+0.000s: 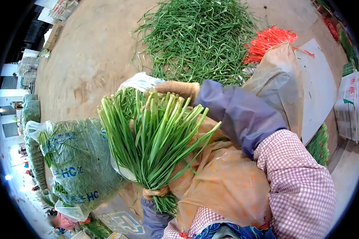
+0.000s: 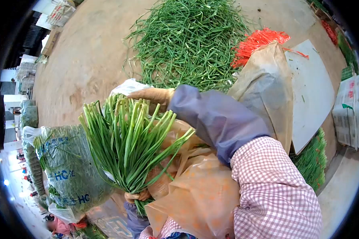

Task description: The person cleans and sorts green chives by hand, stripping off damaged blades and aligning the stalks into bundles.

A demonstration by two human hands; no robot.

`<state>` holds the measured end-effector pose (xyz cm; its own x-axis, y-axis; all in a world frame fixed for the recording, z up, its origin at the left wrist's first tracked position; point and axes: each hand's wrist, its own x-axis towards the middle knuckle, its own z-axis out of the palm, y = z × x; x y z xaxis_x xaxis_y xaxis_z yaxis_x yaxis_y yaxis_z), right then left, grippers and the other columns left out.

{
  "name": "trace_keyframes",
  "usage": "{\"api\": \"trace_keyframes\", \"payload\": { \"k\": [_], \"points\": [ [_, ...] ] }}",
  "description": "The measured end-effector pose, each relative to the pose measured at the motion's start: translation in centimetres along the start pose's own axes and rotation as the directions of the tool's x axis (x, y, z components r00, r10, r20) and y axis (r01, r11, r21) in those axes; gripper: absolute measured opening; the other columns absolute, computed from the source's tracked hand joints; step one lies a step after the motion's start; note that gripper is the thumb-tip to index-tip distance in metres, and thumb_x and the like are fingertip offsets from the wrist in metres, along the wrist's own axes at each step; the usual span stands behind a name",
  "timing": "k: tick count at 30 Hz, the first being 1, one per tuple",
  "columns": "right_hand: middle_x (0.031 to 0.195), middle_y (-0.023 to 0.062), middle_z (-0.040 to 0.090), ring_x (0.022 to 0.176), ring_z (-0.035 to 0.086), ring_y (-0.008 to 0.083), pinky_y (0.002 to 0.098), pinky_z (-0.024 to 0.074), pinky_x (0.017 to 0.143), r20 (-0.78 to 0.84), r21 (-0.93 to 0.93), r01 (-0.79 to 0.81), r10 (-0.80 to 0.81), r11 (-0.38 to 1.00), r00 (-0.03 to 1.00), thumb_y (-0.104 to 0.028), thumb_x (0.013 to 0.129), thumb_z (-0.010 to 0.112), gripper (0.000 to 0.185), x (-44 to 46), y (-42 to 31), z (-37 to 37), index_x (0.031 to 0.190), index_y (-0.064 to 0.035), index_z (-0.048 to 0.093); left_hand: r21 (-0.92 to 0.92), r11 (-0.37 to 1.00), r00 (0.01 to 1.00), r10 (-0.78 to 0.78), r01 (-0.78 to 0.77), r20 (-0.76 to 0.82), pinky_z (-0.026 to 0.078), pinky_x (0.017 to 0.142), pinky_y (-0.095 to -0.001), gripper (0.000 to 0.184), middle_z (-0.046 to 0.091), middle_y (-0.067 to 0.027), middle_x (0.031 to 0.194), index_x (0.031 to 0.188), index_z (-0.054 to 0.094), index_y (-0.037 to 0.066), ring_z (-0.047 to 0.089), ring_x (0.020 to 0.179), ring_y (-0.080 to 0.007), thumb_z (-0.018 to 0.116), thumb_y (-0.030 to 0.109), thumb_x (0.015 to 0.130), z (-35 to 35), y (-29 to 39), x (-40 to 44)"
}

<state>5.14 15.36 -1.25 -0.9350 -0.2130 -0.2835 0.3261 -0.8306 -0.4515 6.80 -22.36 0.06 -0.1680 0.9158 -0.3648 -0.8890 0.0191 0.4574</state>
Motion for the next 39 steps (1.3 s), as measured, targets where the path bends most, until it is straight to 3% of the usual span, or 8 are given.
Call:
{"api": "trace_keyframes", "payload": {
  "k": [4, 13, 18, 22, 25, 29, 32, 39],
  "points": [
    [0.082, 0.0054, 0.069, 0.055, 0.058, 0.0033, 0.0169, 0.0476, 0.047, 0.189, -0.073, 0.182, -0.166, 0.981, 0.968, -0.021, 0.091, 0.065, 0.020, -0.3, -1.0, -0.2, 0.099, -0.0024, 0.066, 0.002, 1.000, 1.000, -0.018, 0.018, -0.019, 0.028, 0.044, -0.0296, 0.049, 0.043, -0.0028, 0.060, 0.122, 0.049, -0.004, 0.036, 0.045, -0.0131, 0.065, 0.006, 0.077, 0.0, 0.5, 0.2],
    [0.064, 0.0013, 0.062, 0.040, 0.045, 0.0060, 0.0236, 0.0323, 0.035, -0.480, -0.228, 0.572, -0.602, 0.788, 0.639, -0.019, 0.092, 0.062, 0.014, -7.4, -7.1, -3.4, 0.089, -0.0061, 0.067, -0.004, 0.999, 0.998, -0.049, 0.049, -0.041, 0.028, 0.044, -0.0296, 0.048, 0.043, -0.0029, 0.060, 0.122, 0.049, -0.004, 0.037, 0.045, -0.0132, 0.065, 0.006, 0.077, -0.2, 0.0, -0.1],
    [0.099, 0.0061, 0.070, 0.099, 0.062, 0.0186, 0.0353, 0.0479, 0.090, -0.053, -0.951, -0.295, -0.888, -0.095, 0.456, -0.029, 0.093, 0.062, 0.027, -10.8, -7.5, -4.4, 0.102, -0.0064, 0.072, -0.010, 0.999, 0.996, -0.051, 0.050, -0.071, 0.028, 0.044, -0.0297, 0.048, 0.043, -0.0030, 0.061, 0.121, 0.049, -0.004, 0.037, 0.045, -0.0132, 0.065, 0.006, 0.077, 0.0, -0.8, -1.3],
    [0.103, 0.0050, 0.068, 0.091, 0.060, 0.0118, 0.0281, 0.0487, 0.079, 0.013, -0.679, 0.582, -0.785, 0.448, 0.619, -0.034, 0.095, 0.059, 0.030, -12.6, -7.3, -1.8, 0.102, -0.0062, 0.070, -0.005, 0.999, 0.996, -0.047, 0.046, -0.072, 0.028, 0.044, -0.0297, 0.048, 0.044, -0.0030, 0.061, 0.121, 0.049, -0.004, 0.037, 0.045, -0.0133, 0.065, 0.006, 0.077, 0.1, -1.0, -1.5],
    [0.097, 0.0052, 0.068, 0.089, 0.060, 0.0110, 0.0268, 0.0491, 0.077, 0.182, -0.969, 0.219, -0.935, -0.117, 0.305, -0.032, 0.097, 0.056, 0.029, -12.3, -6.9, -2.2, 0.105, -0.0057, 0.067, 0.001, 0.999, 0.997, -0.045, 0.045, -0.068, 0.028, 0.044, -0.0297, 0.048, 0.044, -0.0031, 0.061, 0.121, 0.049, -0.004, 0.037, 0.045, -0.0133, 0.065, 0.006, 0.077, 0.0, -1.1, -1.3],
    [0.085, 0.0067, 0.068, 0.073, 0.063, 0.0164, 0.0316, 0.0522, 0.068, 0.046, -0.864, 0.394, -0.728, 0.315, 0.684, -0.027, 0.095, 0.061, 0.023, -13.0, -4.9, 3.4, 0.096, -0.0038, 0.064, 0.009, 0.999, 0.997, -0.044, 0.044, -0.056, 0.028, 0.044, -0.0297, 0.047, 0.044, -0.0031, 0.061, 0.121, 0.049, -0.004, 0.037, 0.045, -0.0133, 0.065, 0.007, 0.077, 0.0, -0.9, -0.8],
    [0.076, 0.0149, 0.064, 0.070, 0.065, 0.0289, 0.0343, 0.0517, 0.063, 0.093, -0.974, -0.053, -0.601, -0.220, 0.794, -0.031, 0.086, 0.069, 0.033, -10.6, -2.6, 4.7, 0.104, -0.0041, 0.063, 0.013, 0.999, 0.998, -0.048, 0.049, -0.048, 0.029, 0.044, -0.0297, 0.047, 0.044, -0.0032, 0.061, 0.120, 0.049, -0.004, 0.037, 0.045, -0.0133, 0.065, 0.007, 0.077, 0.1, -0.8, -0.5],
    [0.073, 0.0131, 0.065, 0.072, 0.065, 0.0322, 0.0398, 0.0517, 0.066, 0.163, -0.939, -0.054, -0.579, -0.339, 0.799, -0.043, 0.079, 0.071, 0.038, -8.7, -2.3, 5.0, 0.106, -0.0155, 0.069, 0.006, 0.998, 0.996, -0.057, 0.057, -0.064, 0.029, 0.044, -0.0298, 0.047, 0.044, -0.0033, 0.061, 0.120, 0.050, -0.004, 0.037, 0.045, -0.0134, 0.065, 0.007, 0.077, 0.0, -0.8, -0.8]
  ]
}}
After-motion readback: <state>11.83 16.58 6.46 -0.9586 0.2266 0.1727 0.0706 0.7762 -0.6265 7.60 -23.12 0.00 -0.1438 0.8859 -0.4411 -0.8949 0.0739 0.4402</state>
